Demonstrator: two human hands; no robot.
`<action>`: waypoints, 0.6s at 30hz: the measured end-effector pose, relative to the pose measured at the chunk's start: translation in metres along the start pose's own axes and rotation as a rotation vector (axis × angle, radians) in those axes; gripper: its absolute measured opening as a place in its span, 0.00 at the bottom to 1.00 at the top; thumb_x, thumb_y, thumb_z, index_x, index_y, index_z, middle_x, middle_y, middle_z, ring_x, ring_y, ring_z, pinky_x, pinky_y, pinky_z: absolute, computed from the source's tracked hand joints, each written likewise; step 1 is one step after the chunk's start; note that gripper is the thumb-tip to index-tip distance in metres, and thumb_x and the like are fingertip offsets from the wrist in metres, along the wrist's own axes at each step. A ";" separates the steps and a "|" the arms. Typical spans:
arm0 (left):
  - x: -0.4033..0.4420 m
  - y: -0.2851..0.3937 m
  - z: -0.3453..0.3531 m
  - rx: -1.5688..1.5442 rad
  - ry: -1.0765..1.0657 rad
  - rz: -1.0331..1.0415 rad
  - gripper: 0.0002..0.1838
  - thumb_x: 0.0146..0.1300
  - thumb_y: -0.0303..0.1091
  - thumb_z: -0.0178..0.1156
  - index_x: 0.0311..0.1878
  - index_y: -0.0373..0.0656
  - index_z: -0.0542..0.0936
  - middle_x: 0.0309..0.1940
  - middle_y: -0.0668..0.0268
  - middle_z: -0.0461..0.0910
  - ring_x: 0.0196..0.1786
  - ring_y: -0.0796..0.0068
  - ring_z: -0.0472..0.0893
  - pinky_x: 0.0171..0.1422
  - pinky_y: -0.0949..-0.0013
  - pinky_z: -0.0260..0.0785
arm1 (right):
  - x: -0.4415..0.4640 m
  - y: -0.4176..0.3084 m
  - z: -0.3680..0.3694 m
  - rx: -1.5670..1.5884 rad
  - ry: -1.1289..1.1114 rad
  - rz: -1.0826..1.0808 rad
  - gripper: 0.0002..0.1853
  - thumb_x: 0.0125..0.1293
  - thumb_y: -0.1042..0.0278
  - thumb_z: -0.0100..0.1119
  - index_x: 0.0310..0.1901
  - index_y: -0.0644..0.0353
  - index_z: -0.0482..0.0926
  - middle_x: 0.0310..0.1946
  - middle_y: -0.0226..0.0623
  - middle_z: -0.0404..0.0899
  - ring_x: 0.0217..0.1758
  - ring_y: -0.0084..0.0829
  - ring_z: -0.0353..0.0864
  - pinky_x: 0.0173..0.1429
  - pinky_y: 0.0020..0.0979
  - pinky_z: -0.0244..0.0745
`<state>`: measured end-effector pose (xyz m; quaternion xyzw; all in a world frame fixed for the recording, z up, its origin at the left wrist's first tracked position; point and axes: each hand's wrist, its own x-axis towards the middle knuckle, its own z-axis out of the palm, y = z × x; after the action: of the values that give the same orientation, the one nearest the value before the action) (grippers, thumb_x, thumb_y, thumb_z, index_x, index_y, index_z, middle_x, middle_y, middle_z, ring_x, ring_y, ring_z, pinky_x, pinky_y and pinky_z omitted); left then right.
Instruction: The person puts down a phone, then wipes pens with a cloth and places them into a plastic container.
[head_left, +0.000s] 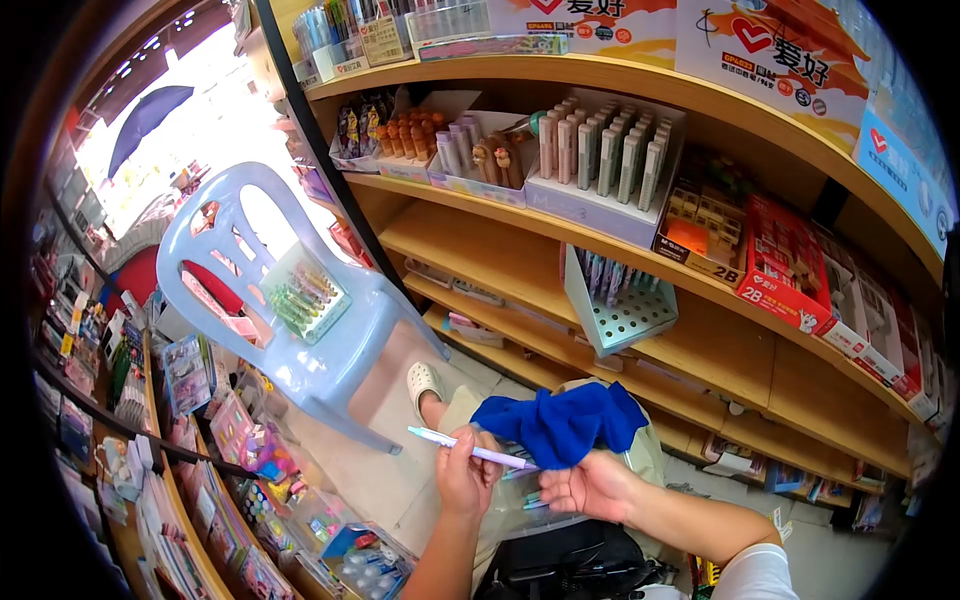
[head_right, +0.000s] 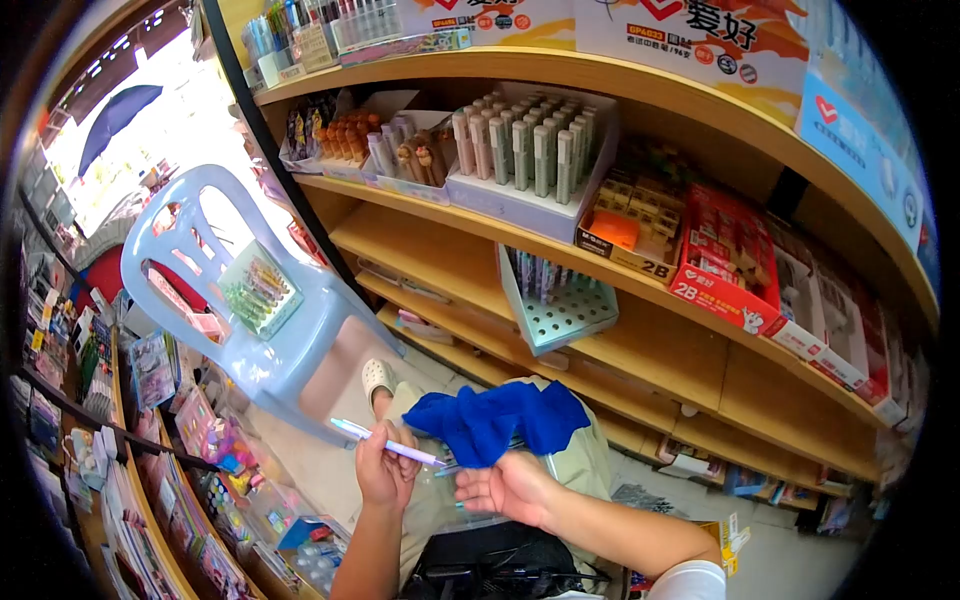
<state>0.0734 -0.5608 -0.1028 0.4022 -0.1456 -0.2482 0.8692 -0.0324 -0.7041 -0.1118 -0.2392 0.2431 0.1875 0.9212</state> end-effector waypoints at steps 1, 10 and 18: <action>0.000 0.000 0.000 -0.014 -0.004 -0.016 0.19 0.63 0.41 0.45 0.17 0.44 0.60 0.11 0.63 0.61 0.12 0.80 0.57 0.13 0.78 0.48 | -0.002 0.004 -0.004 0.020 0.010 0.042 0.18 0.66 0.53 0.43 0.36 0.62 0.72 0.30 0.38 0.77 0.33 0.32 0.79 0.37 0.31 0.75; 0.004 -0.005 -0.003 0.000 0.073 -0.057 0.18 0.64 0.39 0.45 0.19 0.44 0.60 0.11 0.66 0.61 0.11 0.80 0.57 0.13 0.79 0.49 | -0.022 0.020 0.009 -0.983 0.302 -0.432 0.13 0.65 0.64 0.45 0.44 0.64 0.66 0.30 0.46 0.76 0.31 0.39 0.78 0.35 0.36 0.75; 0.007 -0.005 -0.009 0.027 0.134 -0.122 0.17 0.64 0.39 0.45 0.19 0.45 0.60 0.12 0.66 0.62 0.11 0.80 0.57 0.13 0.78 0.49 | -0.047 -0.003 0.030 -1.767 0.303 -0.835 0.09 0.60 0.64 0.50 0.32 0.61 0.73 0.24 0.43 0.75 0.28 0.45 0.76 0.32 0.40 0.70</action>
<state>0.0817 -0.5620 -0.1124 0.4379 -0.0655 -0.2713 0.8546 -0.0586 -0.7013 -0.0627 -0.9288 0.0270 -0.0709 0.3627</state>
